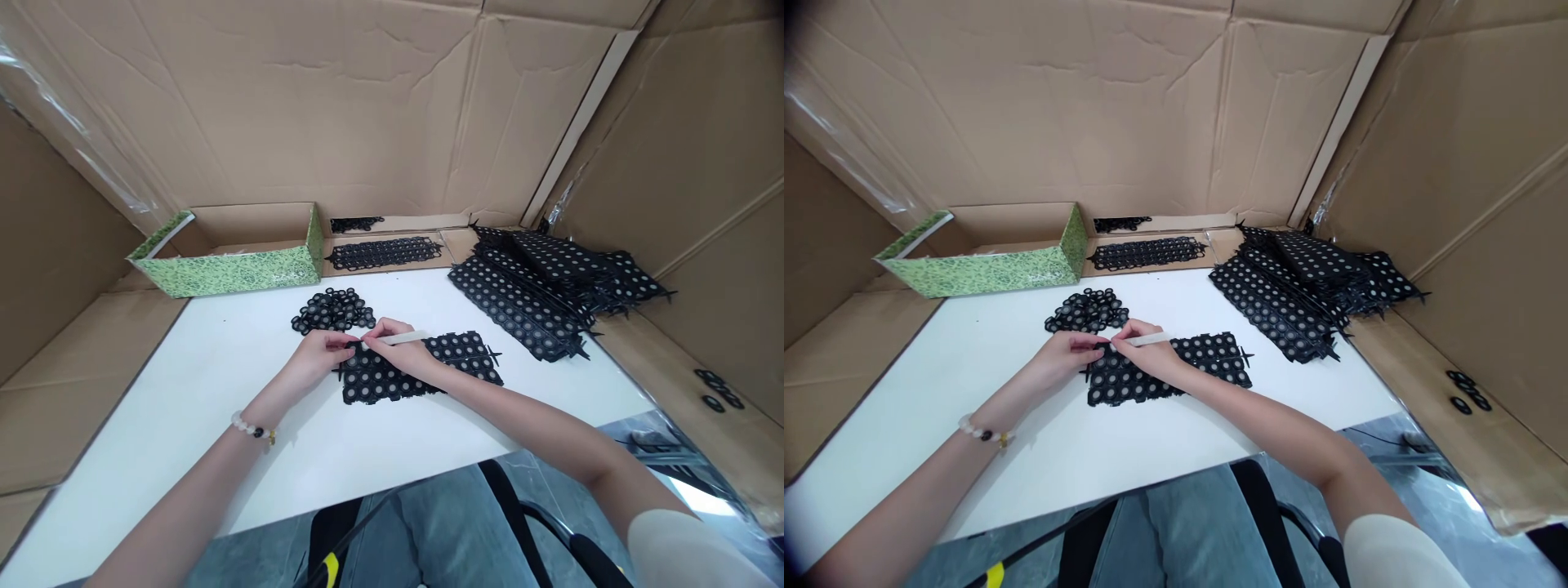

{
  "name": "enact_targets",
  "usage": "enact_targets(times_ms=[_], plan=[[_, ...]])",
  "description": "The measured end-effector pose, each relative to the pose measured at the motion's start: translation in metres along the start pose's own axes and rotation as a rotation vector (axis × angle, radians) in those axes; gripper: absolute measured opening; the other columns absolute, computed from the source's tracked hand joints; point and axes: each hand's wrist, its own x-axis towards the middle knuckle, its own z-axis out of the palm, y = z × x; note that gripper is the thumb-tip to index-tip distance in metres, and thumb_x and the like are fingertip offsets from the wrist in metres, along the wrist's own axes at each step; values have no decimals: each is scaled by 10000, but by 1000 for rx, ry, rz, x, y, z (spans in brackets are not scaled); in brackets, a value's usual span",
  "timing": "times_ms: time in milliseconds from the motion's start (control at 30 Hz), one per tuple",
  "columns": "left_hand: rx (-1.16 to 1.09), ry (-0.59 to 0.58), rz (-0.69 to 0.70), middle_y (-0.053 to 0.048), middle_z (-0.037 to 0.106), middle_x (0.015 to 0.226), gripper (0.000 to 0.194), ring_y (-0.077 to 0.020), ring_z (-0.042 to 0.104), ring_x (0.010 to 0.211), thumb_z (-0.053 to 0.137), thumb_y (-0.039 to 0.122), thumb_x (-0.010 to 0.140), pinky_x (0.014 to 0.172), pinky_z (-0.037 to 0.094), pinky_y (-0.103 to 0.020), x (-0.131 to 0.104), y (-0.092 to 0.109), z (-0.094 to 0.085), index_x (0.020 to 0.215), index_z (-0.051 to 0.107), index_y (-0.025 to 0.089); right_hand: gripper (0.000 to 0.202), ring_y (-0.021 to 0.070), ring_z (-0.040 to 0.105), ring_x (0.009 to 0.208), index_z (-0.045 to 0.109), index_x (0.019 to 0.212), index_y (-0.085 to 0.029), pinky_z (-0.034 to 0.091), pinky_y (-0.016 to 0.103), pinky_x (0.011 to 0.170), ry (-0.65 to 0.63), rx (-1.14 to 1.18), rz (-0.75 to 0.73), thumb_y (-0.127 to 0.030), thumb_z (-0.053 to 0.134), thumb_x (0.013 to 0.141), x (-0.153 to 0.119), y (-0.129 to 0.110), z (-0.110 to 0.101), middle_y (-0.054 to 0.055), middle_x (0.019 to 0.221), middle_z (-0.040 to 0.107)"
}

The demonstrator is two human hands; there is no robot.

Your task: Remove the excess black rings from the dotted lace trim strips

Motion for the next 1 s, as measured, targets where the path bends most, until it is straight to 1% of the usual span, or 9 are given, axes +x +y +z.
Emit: enact_targets(times_ms=[100,233,300,400,500,633,767,900,1000], plan=[[4,40,24,-58,754,780,464,-227,658,724,821,387,543,667,496,-344,0,-2,1,947,777,162,114,170,647,827,593,783,-221,483,301,780,-3,-28,5,-313,638,834,-1,0,0,11,881,709],[13,122,31,-11,677,695,660,-211,637,704,810,340,540,675,475,-333,0,-6,3,1161,711,137,121,163,612,768,577,766,-224,436,277,710,-5,-163,-18,-306,621,843,-1,-2,2,-15,812,676],[17,148,50,-5,660,703,678,-206,628,708,793,323,553,696,470,-335,0,-9,5,1195,690,133,115,159,598,745,574,763,-225,412,271,684,-7,-213,-35,-293,603,852,-2,-3,4,-23,785,660],[18,162,74,-16,671,749,648,-206,626,725,779,307,567,719,469,-341,1,-11,7,1189,689,148,115,160,586,727,563,761,-228,398,273,670,1,-254,-30,-283,590,858,-3,-4,5,-24,773,654],[-3,155,48,-5,655,728,634,-202,618,707,790,311,553,693,461,-331,0,-10,7,1159,695,155,129,166,578,717,553,764,-233,392,276,662,8,-264,1,-304,593,863,-4,-6,6,-24,764,649],[-77,124,4,4,651,685,697,-181,593,638,812,340,538,631,423,-305,-1,-8,7,1186,671,126,138,174,582,738,547,776,-236,395,283,680,13,-274,10,-325,589,874,-5,-6,6,-22,785,654],[-97,86,15,-6,685,691,756,-188,617,656,832,372,541,660,437,-312,-1,-7,7,1224,643,109,125,170,569,726,542,770,-236,386,282,672,11,-300,-20,-300,586,868,-3,-5,7,-25,762,633],[35,79,35,-11,693,742,709,-205,635,685,832,424,542,655,462,-320,2,-5,-1,1172,660,146,144,161,566,709,547,751,-230,403,278,671,30,-222,-22,-310,605,856,-1,-3,5,-27,740,627],[253,40,39,-20,698,764,488,-213,630,689,836,408,512,645,464,-319,2,-4,-11,929,718,183,162,158,576,700,553,738,-227,428,278,671,34,-113,-17,-327,632,837,-2,-5,1,-24,729,629]])
